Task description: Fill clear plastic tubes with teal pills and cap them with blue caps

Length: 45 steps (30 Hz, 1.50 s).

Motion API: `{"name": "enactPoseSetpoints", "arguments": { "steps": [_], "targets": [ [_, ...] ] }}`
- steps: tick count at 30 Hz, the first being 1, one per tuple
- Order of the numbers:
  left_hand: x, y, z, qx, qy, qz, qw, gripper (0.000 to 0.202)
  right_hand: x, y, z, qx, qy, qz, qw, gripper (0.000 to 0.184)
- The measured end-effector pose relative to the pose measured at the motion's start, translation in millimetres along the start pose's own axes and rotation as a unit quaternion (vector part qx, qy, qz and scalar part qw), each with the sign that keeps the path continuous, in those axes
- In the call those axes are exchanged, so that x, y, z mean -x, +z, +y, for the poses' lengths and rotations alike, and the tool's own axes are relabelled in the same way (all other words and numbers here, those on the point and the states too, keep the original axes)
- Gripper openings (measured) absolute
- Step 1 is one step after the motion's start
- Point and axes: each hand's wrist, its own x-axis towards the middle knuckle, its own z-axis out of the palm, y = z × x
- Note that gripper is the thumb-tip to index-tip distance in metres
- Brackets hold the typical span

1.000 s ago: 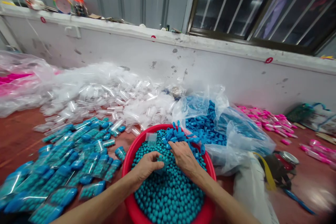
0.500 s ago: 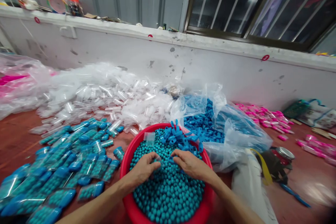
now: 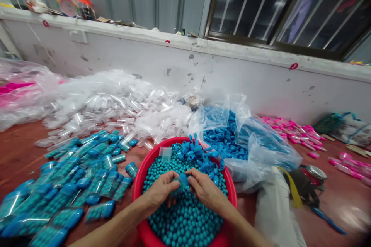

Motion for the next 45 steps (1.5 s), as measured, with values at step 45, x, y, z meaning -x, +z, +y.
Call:
{"name": "enactPoseSetpoints", "arguments": {
  "steps": [45],
  "targets": [
    [16, 20.2, 11, -0.032, 0.078, 0.098, 0.992, 0.044, 10, 20, -10, 0.023, -0.015, 0.011, 1.0, 0.076]
  ]
}}
